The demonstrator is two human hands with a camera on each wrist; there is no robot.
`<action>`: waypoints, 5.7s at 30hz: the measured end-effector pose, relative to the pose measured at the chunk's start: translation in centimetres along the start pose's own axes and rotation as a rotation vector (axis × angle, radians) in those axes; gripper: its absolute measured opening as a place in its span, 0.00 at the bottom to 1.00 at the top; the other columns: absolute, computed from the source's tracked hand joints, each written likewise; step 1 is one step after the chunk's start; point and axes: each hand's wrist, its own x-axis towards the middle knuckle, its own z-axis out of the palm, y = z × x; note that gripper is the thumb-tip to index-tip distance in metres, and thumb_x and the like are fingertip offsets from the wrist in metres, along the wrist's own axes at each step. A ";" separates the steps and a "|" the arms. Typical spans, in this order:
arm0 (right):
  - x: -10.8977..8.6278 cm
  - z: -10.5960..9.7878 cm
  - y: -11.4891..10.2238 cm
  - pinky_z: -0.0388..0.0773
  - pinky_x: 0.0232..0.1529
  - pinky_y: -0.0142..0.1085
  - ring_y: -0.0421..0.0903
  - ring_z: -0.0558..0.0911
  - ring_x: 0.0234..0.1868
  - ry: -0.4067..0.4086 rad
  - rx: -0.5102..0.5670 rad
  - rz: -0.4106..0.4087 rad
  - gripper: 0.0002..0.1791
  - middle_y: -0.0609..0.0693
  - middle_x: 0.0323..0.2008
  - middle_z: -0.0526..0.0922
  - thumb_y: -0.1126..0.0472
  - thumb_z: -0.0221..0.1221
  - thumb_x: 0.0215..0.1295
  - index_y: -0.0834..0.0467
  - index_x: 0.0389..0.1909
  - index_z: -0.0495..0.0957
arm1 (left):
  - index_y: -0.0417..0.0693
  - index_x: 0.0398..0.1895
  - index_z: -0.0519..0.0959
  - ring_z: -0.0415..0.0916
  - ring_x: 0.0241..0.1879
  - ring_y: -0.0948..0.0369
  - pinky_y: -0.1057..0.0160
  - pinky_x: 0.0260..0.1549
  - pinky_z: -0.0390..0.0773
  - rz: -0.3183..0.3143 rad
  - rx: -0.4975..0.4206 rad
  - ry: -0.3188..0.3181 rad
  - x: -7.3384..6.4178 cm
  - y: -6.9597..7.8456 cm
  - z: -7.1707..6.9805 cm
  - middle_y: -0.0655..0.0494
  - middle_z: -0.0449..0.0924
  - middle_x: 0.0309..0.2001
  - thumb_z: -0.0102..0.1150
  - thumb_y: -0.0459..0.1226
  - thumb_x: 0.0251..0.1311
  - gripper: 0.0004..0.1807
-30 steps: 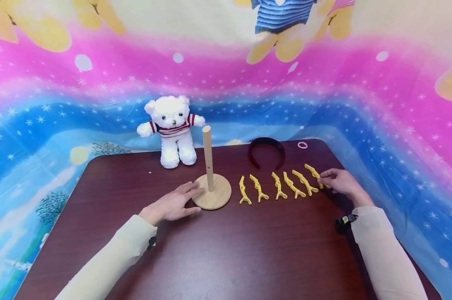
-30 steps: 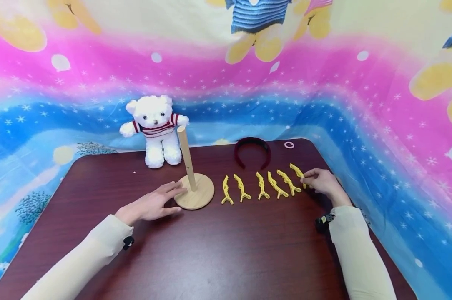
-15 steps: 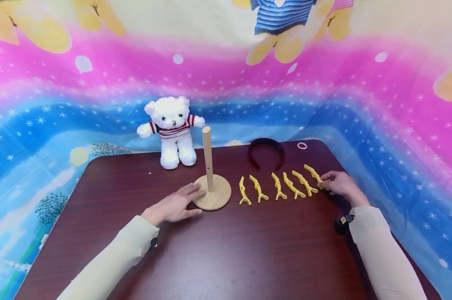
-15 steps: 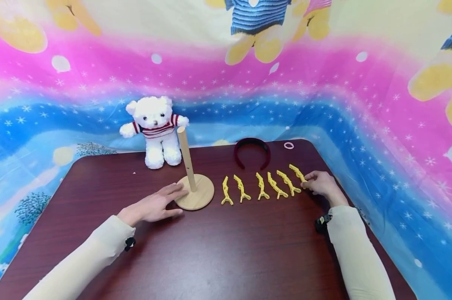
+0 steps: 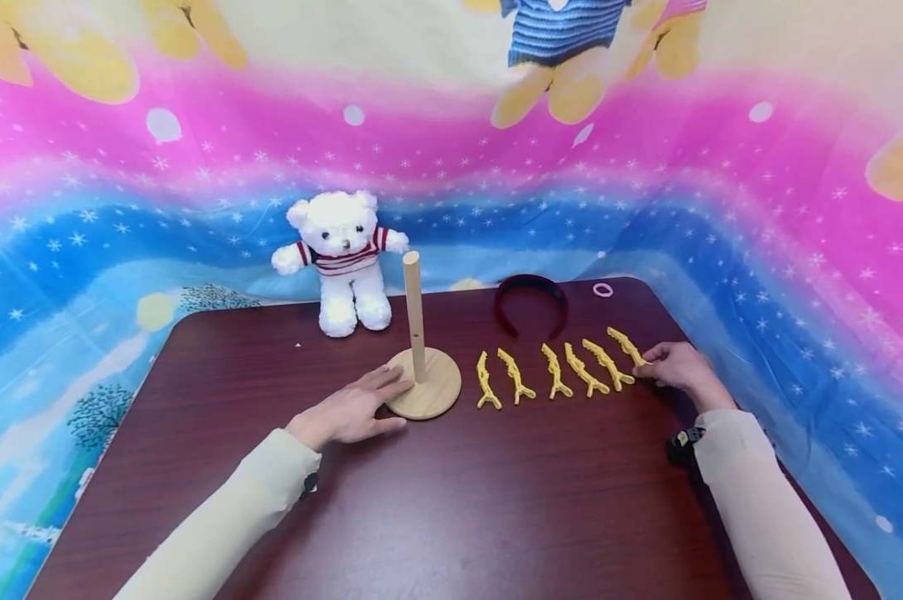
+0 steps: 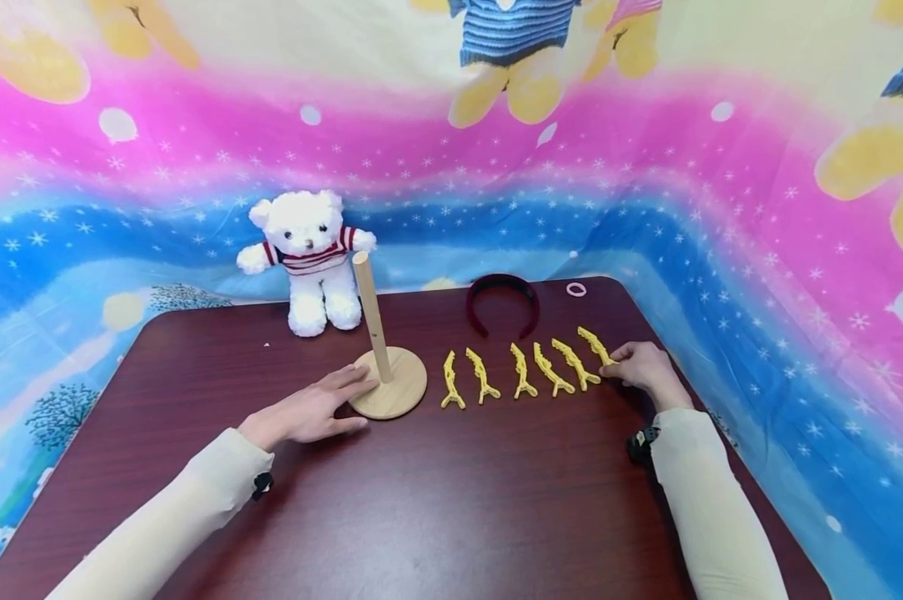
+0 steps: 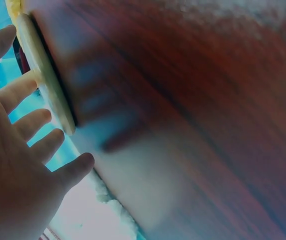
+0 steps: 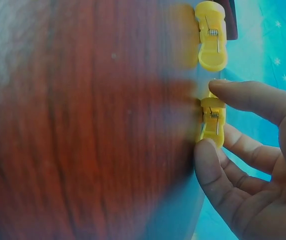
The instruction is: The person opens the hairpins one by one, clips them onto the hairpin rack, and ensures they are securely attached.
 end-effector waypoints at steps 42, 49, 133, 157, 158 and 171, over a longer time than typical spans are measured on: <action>-0.5 -0.2 -0.1 0.75 0.35 0.38 0.50 0.79 0.38 0.092 -0.094 -0.072 0.32 0.59 0.43 0.83 0.40 0.66 0.60 0.62 0.53 0.81 | 0.66 0.77 0.59 0.39 0.81 0.44 0.44 0.73 0.60 0.022 -0.001 -0.058 0.1 0.0 0.7 0.43 0.43 0.81 0.64 0.53 0.63 0.41; -1.0 -0.4 -1.3 0.77 0.41 0.44 0.53 0.81 0.42 0.117 -0.135 -0.118 0.30 0.54 0.37 0.87 0.39 0.66 0.61 0.59 0.52 0.82 | 0.65 0.77 0.60 0.40 0.80 0.44 0.44 0.73 0.60 0.034 0.001 -0.050 0.1 0.1 0.8 0.41 0.44 0.81 0.64 0.53 0.63 0.40; -6.6 10.7 -20.4 0.84 0.38 0.36 0.38 0.86 0.36 0.026 -0.050 -0.647 0.17 0.45 0.38 0.90 0.53 0.71 0.58 0.51 0.48 0.87 | 0.67 0.77 0.58 0.38 0.81 0.44 0.42 0.71 0.62 0.002 0.013 -0.089 0.2 0.4 0.6 0.43 0.42 0.81 0.63 0.53 0.64 0.40; -5.5 13.5 -23.4 0.74 0.18 0.31 0.34 0.75 0.15 -0.016 -0.086 -0.725 0.11 0.43 0.32 0.90 0.58 0.70 0.59 0.52 0.43 0.89 | 0.67 0.78 0.58 0.39 0.80 0.44 0.42 0.71 0.62 0.006 0.009 -0.088 0.2 0.3 0.5 0.44 0.42 0.81 0.63 0.53 0.64 0.40; -5.5 13.6 -23.6 0.74 0.18 0.31 0.34 0.75 0.13 -0.018 -0.084 -0.728 0.11 0.43 0.32 0.90 0.58 0.70 0.60 0.52 0.43 0.89 | 0.67 0.78 0.58 0.39 0.80 0.43 0.42 0.71 0.62 0.007 0.010 -0.087 0.2 0.3 0.6 0.43 0.42 0.81 0.63 0.53 0.64 0.40; -4.8 14.7 -25.4 0.74 0.19 0.29 0.33 0.75 0.15 0.016 -0.139 -0.755 0.10 0.46 0.32 0.90 0.59 0.71 0.59 0.53 0.42 0.89 | 0.67 0.77 0.58 0.41 0.80 0.43 0.42 0.71 0.63 0.009 0.025 -0.086 0.3 0.4 0.6 0.42 0.45 0.80 0.63 0.54 0.63 0.41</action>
